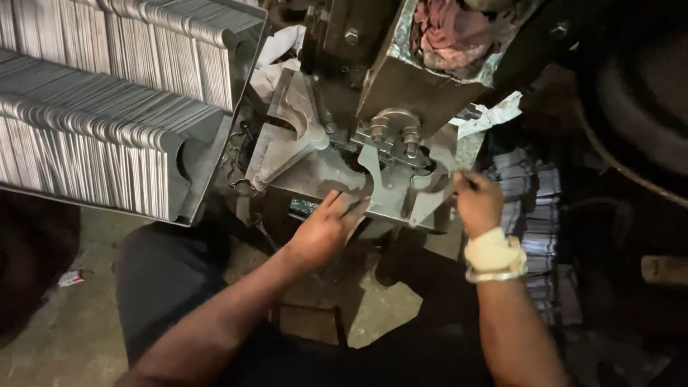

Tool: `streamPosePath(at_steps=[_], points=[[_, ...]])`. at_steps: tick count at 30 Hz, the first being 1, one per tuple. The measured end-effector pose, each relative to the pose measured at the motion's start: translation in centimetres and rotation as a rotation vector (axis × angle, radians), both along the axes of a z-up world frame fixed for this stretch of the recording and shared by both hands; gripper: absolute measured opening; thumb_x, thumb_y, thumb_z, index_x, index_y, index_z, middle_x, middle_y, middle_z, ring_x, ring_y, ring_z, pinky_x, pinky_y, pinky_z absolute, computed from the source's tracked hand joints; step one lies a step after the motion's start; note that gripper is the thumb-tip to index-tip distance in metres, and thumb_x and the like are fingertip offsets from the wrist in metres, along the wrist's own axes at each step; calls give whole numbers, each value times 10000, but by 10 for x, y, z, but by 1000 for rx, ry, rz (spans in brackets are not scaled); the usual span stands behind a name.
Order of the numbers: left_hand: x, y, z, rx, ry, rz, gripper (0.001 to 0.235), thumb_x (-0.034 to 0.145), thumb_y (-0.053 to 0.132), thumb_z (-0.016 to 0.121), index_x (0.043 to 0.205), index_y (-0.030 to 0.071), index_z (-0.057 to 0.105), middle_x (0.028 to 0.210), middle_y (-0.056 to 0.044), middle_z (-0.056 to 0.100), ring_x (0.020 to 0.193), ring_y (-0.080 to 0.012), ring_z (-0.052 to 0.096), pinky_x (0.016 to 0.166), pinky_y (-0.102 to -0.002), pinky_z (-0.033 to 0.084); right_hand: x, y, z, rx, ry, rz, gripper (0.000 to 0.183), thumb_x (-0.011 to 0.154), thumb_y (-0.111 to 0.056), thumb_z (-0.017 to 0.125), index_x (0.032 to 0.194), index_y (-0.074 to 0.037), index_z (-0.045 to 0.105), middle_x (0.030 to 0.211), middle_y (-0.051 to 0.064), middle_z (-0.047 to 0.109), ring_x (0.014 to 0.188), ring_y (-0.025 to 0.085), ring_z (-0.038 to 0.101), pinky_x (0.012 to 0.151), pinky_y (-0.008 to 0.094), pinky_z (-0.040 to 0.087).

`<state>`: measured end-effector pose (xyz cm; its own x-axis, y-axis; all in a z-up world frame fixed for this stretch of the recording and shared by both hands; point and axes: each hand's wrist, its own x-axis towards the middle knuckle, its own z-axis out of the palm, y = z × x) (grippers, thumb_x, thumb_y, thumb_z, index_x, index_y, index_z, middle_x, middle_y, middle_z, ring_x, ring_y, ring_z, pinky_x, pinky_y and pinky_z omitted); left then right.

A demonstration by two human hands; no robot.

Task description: Using an industrial press machine to bend or stamp small metal components.

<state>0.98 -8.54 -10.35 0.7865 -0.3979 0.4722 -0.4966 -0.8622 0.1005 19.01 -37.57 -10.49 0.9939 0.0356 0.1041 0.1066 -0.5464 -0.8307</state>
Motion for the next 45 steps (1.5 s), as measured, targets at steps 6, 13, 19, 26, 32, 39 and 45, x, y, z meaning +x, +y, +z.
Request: streamPosePath(at_steps=[6,13,19,26,32,39,45], points=[[1,2,-2,-127,91,-7,540,869,136,629,1359,-90,607,1240,-148,615,1116,-330,515,1052,-448,437,35,36,-5,-398,-158,-31,217,915,-247,830,1050,-78,808,932,214,749,876,361,707,798,436,547],[-2,2,-3,-172,69,-1,536,894,125,629,1376,-107,584,1277,-153,616,1167,-326,519,1070,-432,436,-5,45,-4,-363,-516,-77,254,934,-130,771,1185,-85,775,1257,307,576,1147,467,569,939,475,508],[-4,3,-4,-191,13,14,509,840,156,673,1322,1,621,1303,-161,620,1172,-346,545,1027,-453,467,-92,89,42,-306,-533,404,412,857,-1,692,1255,-102,680,1336,117,626,1276,354,588,1110,455,469],[-10,1,7,-330,0,19,450,873,170,707,1303,45,661,1188,-152,645,1123,-351,610,986,-441,519,-110,103,44,-371,-534,652,509,824,-29,719,1327,-80,658,1463,157,563,1330,372,503,1122,465,418],[-29,30,73,-498,142,37,400,900,277,745,1248,85,697,1117,-143,700,1051,-301,683,951,-423,567,-124,88,70,-361,-595,738,261,928,-124,706,1183,-69,720,1185,145,711,1099,340,666,985,435,506],[1,88,62,-333,-127,384,261,924,161,681,1154,37,683,1262,-162,680,1292,-362,616,1117,-476,487,-75,99,-12,529,482,428,243,1045,-211,584,1064,-2,707,885,94,759,771,211,734,727,335,605],[12,94,38,-345,-35,426,372,923,122,675,1257,-40,657,1271,-211,637,1266,-398,583,1077,-473,457,-35,106,-63,592,612,271,254,1115,-254,608,1041,-30,704,823,44,632,623,144,529,512,318,416]])
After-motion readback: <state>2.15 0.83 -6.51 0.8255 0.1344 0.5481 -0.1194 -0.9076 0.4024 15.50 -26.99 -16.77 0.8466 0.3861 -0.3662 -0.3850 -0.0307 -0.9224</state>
